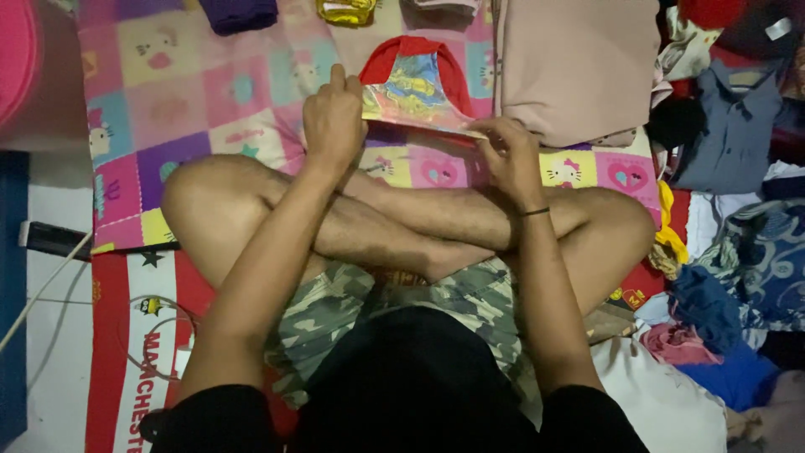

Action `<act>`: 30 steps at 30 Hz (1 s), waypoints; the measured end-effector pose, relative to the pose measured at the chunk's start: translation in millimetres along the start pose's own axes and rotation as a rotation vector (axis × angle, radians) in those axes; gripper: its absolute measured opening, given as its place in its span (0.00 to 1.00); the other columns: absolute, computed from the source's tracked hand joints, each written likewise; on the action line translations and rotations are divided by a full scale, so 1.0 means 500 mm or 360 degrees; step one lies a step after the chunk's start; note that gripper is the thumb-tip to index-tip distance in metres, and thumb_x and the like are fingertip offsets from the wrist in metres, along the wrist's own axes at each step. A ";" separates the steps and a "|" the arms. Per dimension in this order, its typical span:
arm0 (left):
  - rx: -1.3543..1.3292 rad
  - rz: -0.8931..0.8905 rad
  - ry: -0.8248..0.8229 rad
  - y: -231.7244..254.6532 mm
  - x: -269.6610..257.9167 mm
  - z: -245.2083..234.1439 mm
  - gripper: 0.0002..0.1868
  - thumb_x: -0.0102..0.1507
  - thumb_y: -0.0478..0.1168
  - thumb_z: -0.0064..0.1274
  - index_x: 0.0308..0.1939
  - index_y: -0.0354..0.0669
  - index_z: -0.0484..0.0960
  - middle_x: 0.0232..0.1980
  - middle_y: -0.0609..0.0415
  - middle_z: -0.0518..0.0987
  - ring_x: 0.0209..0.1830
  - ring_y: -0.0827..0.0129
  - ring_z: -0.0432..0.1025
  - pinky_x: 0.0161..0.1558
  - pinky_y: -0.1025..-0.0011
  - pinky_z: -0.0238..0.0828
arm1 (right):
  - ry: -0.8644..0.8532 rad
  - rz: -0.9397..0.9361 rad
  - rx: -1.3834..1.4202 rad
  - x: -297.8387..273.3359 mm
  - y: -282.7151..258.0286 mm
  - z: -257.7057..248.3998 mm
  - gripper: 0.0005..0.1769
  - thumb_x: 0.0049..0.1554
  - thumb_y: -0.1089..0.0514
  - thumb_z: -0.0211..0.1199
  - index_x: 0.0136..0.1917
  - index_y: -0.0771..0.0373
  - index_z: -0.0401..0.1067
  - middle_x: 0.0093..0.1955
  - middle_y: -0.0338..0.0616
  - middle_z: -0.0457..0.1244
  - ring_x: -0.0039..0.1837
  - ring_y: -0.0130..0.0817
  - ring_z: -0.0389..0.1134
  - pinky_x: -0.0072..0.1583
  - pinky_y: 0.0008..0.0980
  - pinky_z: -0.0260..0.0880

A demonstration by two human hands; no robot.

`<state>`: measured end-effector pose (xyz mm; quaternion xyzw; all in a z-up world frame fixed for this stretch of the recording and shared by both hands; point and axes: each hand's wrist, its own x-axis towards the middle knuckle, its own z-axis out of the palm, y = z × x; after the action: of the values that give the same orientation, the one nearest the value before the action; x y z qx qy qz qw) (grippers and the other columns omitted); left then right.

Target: The recorder is folding various items of laundry while sitting on a mat.

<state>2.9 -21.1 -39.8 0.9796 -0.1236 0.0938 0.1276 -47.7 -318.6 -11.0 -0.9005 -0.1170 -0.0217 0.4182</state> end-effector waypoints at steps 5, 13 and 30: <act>0.0007 -0.0014 -0.0189 0.005 -0.021 -0.006 0.20 0.50 0.36 0.65 0.45 0.34 0.81 0.43 0.41 0.78 0.35 0.49 0.78 0.36 0.53 0.73 | -0.0125 -0.0081 -0.0074 -0.019 0.036 0.000 0.10 0.54 0.66 0.66 0.51 0.64 0.78 0.49 0.49 0.69 0.49 0.40 0.70 0.50 0.34 0.70; 0.0078 -0.0028 -0.1014 0.014 -0.003 -0.068 0.35 0.51 0.72 0.62 0.34 0.40 0.86 0.36 0.41 0.82 0.40 0.46 0.78 0.44 0.51 0.72 | -0.0429 0.0071 -0.0115 0.029 -0.008 -0.015 0.13 0.56 0.54 0.71 0.51 0.64 0.79 0.44 0.50 0.69 0.45 0.41 0.70 0.49 0.38 0.71; -0.0867 -0.0120 0.0041 0.006 0.142 0.105 0.28 0.62 0.40 0.61 0.61 0.30 0.71 0.53 0.40 0.76 0.54 0.50 0.69 0.51 0.52 0.60 | 0.0173 0.0053 -0.0383 0.252 0.080 0.192 0.19 0.63 0.50 0.66 0.57 0.68 0.70 0.55 0.53 0.64 0.57 0.49 0.63 0.59 0.46 0.63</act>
<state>77.8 -53.9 -73.7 0.9118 -0.1060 0.0647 0.3914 78.5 -246.7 -86.0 -0.9435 -0.0756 -0.0774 0.3132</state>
